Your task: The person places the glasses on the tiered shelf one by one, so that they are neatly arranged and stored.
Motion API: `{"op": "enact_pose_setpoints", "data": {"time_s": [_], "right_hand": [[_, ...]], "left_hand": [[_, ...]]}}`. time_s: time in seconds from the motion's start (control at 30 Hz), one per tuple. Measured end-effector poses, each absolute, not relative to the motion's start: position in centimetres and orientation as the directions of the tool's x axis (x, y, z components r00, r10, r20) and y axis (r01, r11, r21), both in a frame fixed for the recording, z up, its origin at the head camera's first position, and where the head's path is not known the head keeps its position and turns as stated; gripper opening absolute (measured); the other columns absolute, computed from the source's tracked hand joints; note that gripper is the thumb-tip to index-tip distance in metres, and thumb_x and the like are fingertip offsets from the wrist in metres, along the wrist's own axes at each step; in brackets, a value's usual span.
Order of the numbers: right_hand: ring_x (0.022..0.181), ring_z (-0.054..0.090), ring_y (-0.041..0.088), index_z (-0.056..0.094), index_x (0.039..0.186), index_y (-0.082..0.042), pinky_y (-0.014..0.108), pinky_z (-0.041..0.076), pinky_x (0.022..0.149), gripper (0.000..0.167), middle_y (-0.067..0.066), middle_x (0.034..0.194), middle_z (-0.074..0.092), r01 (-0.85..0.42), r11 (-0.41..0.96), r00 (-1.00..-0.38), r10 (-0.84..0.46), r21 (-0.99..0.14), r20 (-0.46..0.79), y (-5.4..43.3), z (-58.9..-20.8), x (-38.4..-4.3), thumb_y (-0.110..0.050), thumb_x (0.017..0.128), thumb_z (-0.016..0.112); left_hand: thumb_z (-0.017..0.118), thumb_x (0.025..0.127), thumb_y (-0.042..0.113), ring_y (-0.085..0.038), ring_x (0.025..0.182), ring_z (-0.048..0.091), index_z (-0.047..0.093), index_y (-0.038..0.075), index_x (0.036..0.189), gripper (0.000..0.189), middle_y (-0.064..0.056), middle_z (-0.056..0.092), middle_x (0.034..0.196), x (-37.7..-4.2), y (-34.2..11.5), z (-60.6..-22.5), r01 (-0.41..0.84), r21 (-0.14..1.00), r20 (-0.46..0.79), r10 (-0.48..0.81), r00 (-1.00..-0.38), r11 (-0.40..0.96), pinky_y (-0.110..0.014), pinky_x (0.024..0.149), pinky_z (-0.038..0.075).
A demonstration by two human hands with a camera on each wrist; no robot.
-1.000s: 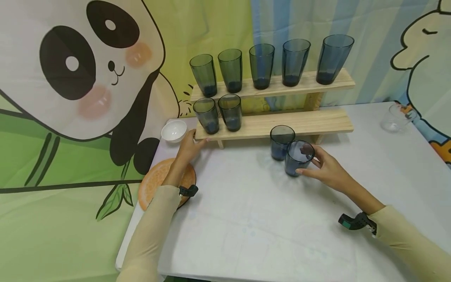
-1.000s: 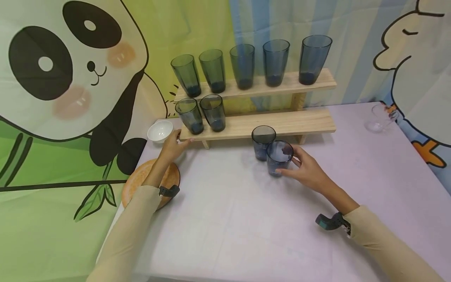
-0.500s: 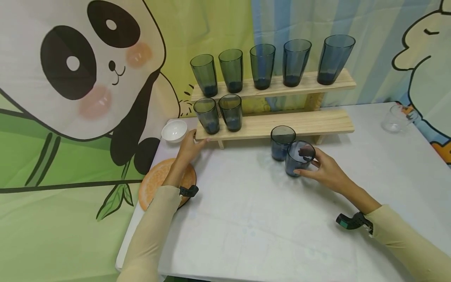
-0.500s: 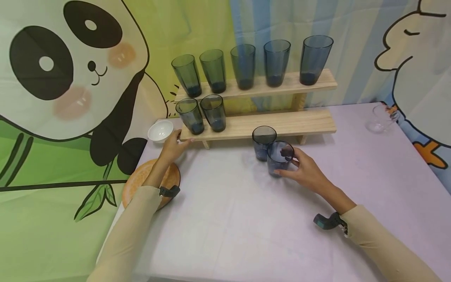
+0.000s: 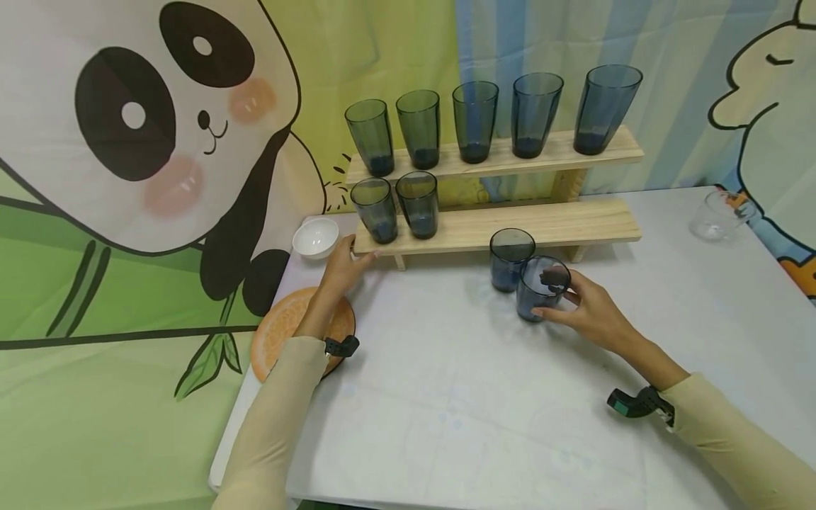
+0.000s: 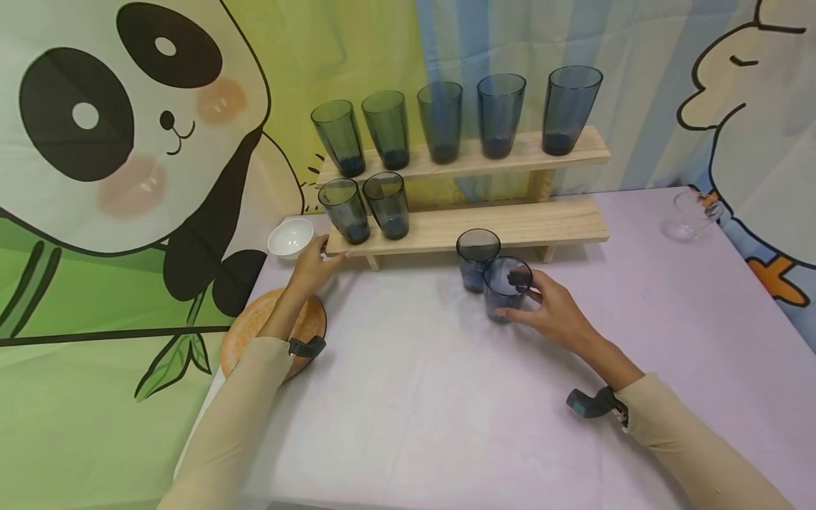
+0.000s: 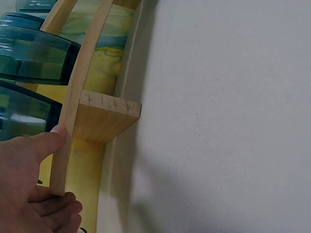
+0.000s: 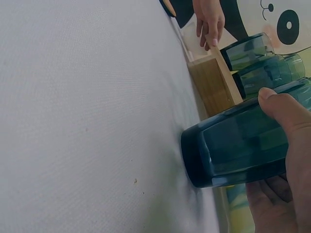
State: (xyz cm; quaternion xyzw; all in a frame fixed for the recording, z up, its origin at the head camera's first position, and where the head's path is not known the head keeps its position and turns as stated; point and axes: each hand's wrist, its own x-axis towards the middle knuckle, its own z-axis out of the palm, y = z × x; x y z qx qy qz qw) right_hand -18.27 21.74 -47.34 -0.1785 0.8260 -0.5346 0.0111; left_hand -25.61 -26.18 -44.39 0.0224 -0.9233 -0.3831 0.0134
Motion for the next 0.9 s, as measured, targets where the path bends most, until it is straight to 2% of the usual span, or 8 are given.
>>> {"op": "enact_pose_setpoints", "data": {"time_s": [0.27, 0.5, 0.77, 0.9], "right_hand": [[0.128, 0.054, -0.002, 0.056, 0.144, -0.001, 0.010, 0.045, 0.104, 0.072, 0.016, 0.145, 0.058, -0.294, 0.355, -0.932, -0.311, -0.887, 0.184, 21.9, -47.4, -18.0, -0.010, 0.082, 0.092], [0.131, 0.054, 0.003, 0.058, 0.143, -0.006, 0.009, 0.045, 0.104, 0.073, 0.012, 0.145, 0.060, -0.311, 0.389, -0.929, -0.317, -0.867, 0.191, 22.3, -46.5, -17.5, -0.012, 0.081, 0.094], [0.122, 0.052, -0.012, 0.056, 0.144, -0.004, 0.003, 0.042, 0.101, 0.071, 0.013, 0.141, 0.061, -0.298, 0.445, -0.939, -0.295, -0.844, 0.176, 23.0, -44.3, -17.1, -0.016, 0.084, 0.092], [0.122, 0.053, -0.008, 0.055, 0.146, -0.005, 0.001, 0.041, 0.099, 0.071, 0.013, 0.141, 0.060, -0.277, 0.482, -0.949, -0.275, -0.831, 0.158, 23.2, -42.7, -16.9, -0.020, 0.086, 0.091]], "left_hand": [[0.071, 0.101, 0.043, -0.041, 0.149, 0.042, 0.036, -0.004, 0.159, 0.082, -0.026, 0.044, 0.158, -25.5, -26.1, -44.3, -0.028, 0.712, 0.009, -0.049, -0.999, 0.701, -0.053, 0.125, 0.032], [0.071, 0.101, 0.041, -0.041, 0.148, 0.042, 0.037, -0.005, 0.158, 0.081, -0.026, 0.045, 0.157, -25.5, -26.2, -44.1, -0.025, 0.716, 0.009, -0.045, -0.999, 0.698, -0.052, 0.125, 0.033], [0.072, 0.100, 0.042, -0.041, 0.149, 0.041, 0.036, -0.004, 0.159, 0.082, -0.026, 0.044, 0.158, -25.5, -26.2, -44.2, -0.029, 0.711, 0.011, -0.052, -0.999, 0.703, -0.053, 0.125, 0.032], [0.071, 0.100, 0.044, -0.040, 0.149, 0.042, 0.036, -0.004, 0.159, 0.083, -0.025, 0.044, 0.158, -25.6, -26.2, -44.3, -0.026, 0.706, 0.012, -0.048, -0.999, 0.708, -0.052, 0.125, 0.033]]}}
